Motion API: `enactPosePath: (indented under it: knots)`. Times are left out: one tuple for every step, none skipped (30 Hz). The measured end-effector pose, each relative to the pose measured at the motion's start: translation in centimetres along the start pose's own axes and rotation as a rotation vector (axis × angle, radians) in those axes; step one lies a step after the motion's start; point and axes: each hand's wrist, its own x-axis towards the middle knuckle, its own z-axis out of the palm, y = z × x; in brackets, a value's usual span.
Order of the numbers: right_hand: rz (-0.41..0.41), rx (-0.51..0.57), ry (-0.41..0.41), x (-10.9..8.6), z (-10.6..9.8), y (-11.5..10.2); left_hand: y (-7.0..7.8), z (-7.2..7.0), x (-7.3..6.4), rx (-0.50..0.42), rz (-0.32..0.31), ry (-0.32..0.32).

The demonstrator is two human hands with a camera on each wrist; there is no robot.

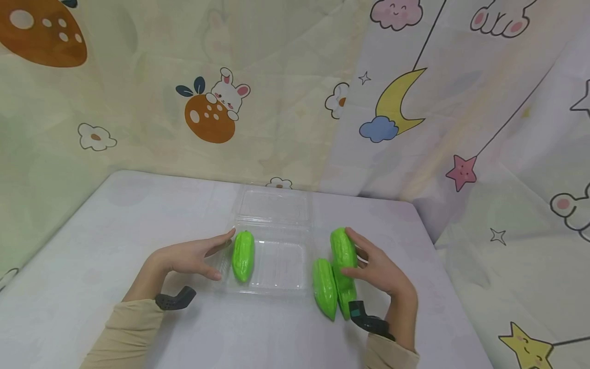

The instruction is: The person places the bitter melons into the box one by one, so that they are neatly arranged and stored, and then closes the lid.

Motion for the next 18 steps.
enactPosePath:
  knots:
    - [-0.002,0.002,-0.004,0.1,0.1,-0.1,0.0,0.0,0.0,-0.001,-0.001,0.001]
    - [-0.003,0.004,-0.006,0.2,0.1,-0.2,0.0,0.0,0.0,0.000,-0.002,0.003]
    - [-0.005,0.002,-0.009,0.2,0.1,-0.3,0.1,0.0,0.0,0.000,-0.005,0.002]
    - [-0.006,0.001,-0.011,0.3,0.2,-0.4,0.1,0.0,0.0,0.000,-0.006,0.002]
    - [-0.009,0.000,-0.011,0.3,0.3,-0.4,0.1,0.0,0.0,0.002,-0.008,0.002]
    - [-0.010,-0.005,-0.009,0.4,0.3,-0.5,0.1,0.0,0.0,0.003,-0.009,0.002]
    - [-0.012,-0.011,-0.007,0.4,0.4,-0.5,0.1,0.0,0.0,0.002,-0.008,0.002]
    - [-0.015,-0.014,-0.005,0.5,0.4,-0.6,0.1,0.0,0.0,0.004,-0.008,0.002]
    - [-0.018,-0.018,-0.004,0.5,0.5,-0.7,0.0,0.0,0.0,0.005,-0.008,0.003]
    - [-0.021,-0.023,-0.002,0.6,0.5,-0.7,0.1,0.0,0.0,0.006,-0.007,0.003]
    - [-0.024,-0.028,-0.001,0.6,0.6,-0.8,0.1,0.0,0.0,0.004,-0.005,0.003]
    - [-0.028,-0.033,-0.001,0.7,0.6,-0.8,0.1,0.0,0.0,0.002,-0.004,0.002]
    - [-0.032,-0.037,-0.002,0.7,0.7,-0.9,0.0,0.0,-0.1,0.000,-0.003,0.001]
    - [-0.038,-0.041,-0.003,0.8,0.7,-1.0,0.0,0.0,0.0,0.000,-0.002,0.001]
    - [-0.044,-0.044,-0.003,0.8,0.8,-1.0,0.0,0.0,0.0,0.000,0.001,0.000]
    - [-0.049,-0.049,-0.005,0.9,0.8,-1.1,0.0,0.0,0.0,0.000,0.004,-0.002]
    - [-0.055,-0.052,-0.006,0.9,0.8,-1.1,-0.1,0.0,0.0,0.000,0.007,-0.003]
    - [-0.061,-0.055,-0.007,1.0,0.9,-1.2,-0.1,-0.1,0.0,0.002,0.009,-0.004]
